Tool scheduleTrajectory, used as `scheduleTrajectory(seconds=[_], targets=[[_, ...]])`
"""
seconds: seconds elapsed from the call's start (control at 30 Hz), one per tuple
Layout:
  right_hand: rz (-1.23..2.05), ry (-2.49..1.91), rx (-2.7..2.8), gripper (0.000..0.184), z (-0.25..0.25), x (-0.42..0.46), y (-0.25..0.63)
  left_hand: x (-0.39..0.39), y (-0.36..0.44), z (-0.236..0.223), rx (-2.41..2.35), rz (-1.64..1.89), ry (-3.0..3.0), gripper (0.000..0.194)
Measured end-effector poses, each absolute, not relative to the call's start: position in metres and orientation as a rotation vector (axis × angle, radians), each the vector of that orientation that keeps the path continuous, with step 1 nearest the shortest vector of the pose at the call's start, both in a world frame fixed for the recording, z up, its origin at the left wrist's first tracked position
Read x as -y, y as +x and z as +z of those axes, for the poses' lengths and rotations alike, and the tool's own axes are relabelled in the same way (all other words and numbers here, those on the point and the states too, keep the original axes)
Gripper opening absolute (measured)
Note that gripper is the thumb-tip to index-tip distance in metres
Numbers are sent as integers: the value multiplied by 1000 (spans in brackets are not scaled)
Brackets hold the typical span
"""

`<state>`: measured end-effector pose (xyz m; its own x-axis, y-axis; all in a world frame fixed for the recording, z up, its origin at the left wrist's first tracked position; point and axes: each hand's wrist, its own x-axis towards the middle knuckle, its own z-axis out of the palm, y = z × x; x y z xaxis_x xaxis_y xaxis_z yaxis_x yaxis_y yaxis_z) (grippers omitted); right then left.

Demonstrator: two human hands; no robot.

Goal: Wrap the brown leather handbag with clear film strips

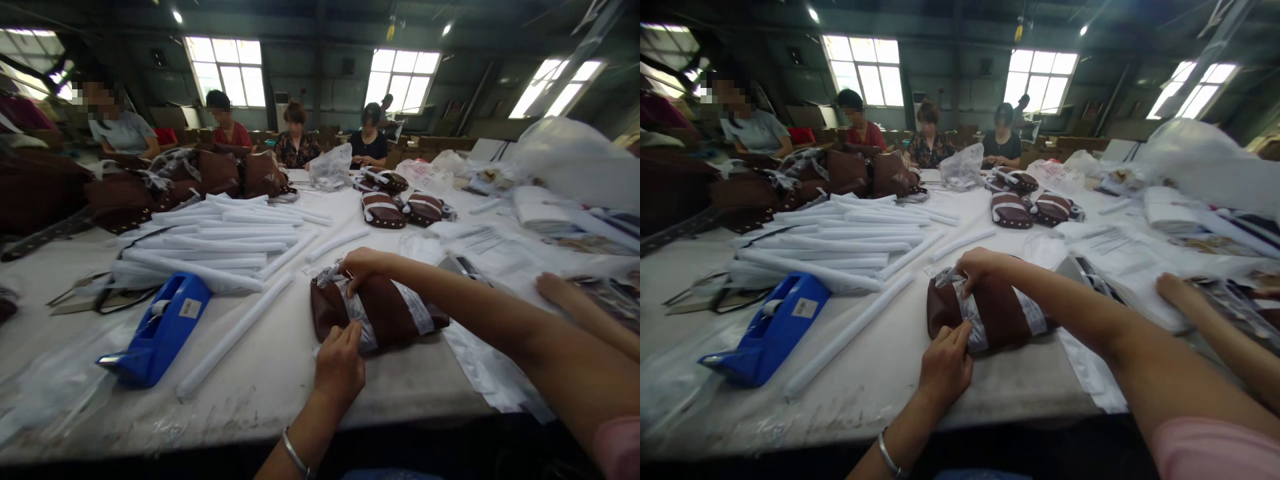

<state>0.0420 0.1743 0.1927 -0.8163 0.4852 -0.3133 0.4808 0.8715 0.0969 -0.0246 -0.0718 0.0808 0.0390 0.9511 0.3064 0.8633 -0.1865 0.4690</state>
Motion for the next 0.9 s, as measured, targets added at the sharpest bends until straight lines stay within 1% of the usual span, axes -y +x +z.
scheduleTrajectory(seconds=[0.1,0.13,0.2,0.3,0.4,0.47,0.53,0.6,0.67,0.77,0.83,0.9], targets=[[-17,1115,-2799,25,193,-200,57,73,-26,82,-1869,868,2137,65],[-9,1197,-2827,23,192,-203,66,74,-27,82,-1855,886,2129,67],[-34,1272,-2892,27,187,-199,87,77,-31,84,-1810,939,2107,68],[-115,1278,-3003,34,171,-171,126,78,-41,94,-1706,1052,1995,68],[-152,1289,-3177,39,147,-136,166,68,-50,115,-1644,1193,1844,53],[-114,1396,-3267,43,131,-121,191,53,-51,127,-1677,1249,1871,43],[-60,1605,-3251,48,118,-113,215,34,-46,130,-1744,1176,2044,44],[-88,1853,-3149,54,107,-111,235,16,-38,122,-1788,976,2257,49],[-231,2060,-3025,61,101,-112,252,5,-31,107,-1813,782,2381,55],[-658,2265,-2810,68,96,-118,268,3,-29,89,-1800,702,2396,55],[-968,2413,-2609,72,95,-124,273,8,-36,84,-1883,831,2258,52],[-1166,2538,-2436,76,95,-132,274,14,-46,83,-2039,1072,1874,56]])
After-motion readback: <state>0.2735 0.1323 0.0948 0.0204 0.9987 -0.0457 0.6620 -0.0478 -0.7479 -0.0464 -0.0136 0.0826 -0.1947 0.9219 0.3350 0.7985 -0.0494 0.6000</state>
